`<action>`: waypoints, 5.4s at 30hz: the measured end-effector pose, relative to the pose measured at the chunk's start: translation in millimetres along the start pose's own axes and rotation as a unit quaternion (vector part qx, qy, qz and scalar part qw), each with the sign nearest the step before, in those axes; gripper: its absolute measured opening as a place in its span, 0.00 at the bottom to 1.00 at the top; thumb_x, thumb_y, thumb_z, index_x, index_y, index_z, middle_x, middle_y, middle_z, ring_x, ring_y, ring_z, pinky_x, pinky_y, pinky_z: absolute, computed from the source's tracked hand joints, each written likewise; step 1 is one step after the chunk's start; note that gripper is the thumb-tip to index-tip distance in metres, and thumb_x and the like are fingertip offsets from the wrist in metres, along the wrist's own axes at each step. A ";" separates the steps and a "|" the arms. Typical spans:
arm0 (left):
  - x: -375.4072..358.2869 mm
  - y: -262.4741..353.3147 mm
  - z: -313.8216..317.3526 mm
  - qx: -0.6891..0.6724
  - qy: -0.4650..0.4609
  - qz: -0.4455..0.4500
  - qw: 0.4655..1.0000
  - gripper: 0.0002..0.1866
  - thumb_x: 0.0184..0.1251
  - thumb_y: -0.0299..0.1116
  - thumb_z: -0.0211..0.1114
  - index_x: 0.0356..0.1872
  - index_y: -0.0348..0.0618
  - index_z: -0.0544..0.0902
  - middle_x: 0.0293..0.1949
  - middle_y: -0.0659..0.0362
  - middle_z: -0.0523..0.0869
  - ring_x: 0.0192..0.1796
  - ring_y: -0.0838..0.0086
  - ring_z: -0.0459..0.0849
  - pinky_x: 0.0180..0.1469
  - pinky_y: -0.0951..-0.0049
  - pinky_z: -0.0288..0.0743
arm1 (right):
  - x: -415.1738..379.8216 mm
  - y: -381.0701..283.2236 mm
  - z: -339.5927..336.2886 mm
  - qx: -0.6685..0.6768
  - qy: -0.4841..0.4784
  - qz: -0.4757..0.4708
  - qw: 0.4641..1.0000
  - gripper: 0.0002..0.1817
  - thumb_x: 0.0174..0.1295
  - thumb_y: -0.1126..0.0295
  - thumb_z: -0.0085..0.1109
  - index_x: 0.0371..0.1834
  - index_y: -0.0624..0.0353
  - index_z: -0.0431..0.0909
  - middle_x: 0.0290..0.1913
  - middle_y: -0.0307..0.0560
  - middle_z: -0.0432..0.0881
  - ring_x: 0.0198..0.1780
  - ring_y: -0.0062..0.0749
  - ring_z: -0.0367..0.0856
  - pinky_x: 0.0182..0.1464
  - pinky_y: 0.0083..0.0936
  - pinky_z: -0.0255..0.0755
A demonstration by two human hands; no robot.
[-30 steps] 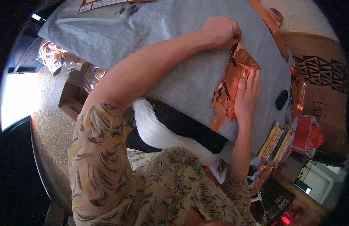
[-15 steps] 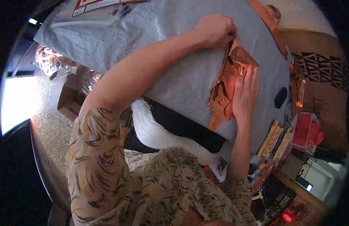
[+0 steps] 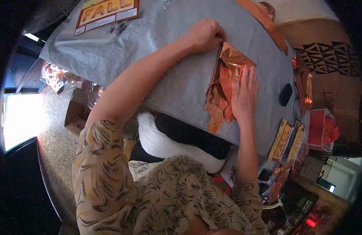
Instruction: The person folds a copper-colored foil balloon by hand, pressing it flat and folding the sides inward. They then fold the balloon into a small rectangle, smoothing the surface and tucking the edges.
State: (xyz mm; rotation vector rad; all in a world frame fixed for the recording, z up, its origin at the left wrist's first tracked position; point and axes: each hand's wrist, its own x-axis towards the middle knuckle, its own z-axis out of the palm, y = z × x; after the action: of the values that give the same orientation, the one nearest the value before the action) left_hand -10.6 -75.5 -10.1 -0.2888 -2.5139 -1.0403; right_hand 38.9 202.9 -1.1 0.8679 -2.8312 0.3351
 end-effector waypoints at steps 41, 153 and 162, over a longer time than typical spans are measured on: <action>-37.5 62.9 1.0 0.247 -0.136 0.232 0.931 0.38 0.75 0.66 0.55 0.79 0.57 0.72 0.81 0.58 0.71 0.83 0.59 0.64 0.81 0.33 0.47 | 4.8 7.1 1.8 0.004 0.055 0.013 0.998 0.37 0.81 0.48 0.45 0.83 0.63 0.58 0.86 0.55 0.57 0.86 0.51 0.54 0.84 0.59 0.43; -69.7 61.6 -38.1 0.186 -0.125 0.090 0.971 0.51 0.43 0.65 0.81 0.73 0.59 0.80 0.75 0.67 0.75 0.71 0.59 0.72 0.71 0.47 0.62 | 2.2 1.5 0.1 -0.007 0.008 0.017 1.000 0.36 0.85 0.46 0.34 0.88 0.54 0.50 0.88 0.61 0.49 0.88 0.51 0.47 0.87 0.48 0.39; -35.8 4.2 -31.5 -0.062 -0.053 0.116 0.990 0.23 0.64 0.44 0.75 0.59 0.47 0.88 0.63 0.51 0.86 0.63 0.53 0.84 0.64 0.55 0.78 | 3.3 2.9 -1.0 -0.013 -0.002 0.017 1.000 0.35 0.84 0.49 0.36 0.88 0.54 0.51 0.88 0.62 0.50 0.88 0.54 0.47 0.86 0.50 0.40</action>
State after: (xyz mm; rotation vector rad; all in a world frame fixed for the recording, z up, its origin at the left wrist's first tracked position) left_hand 31.9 -96.3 -3.1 -0.6710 -2.4370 -1.1137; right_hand 34.7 203.7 0.1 0.8173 -2.8491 0.3006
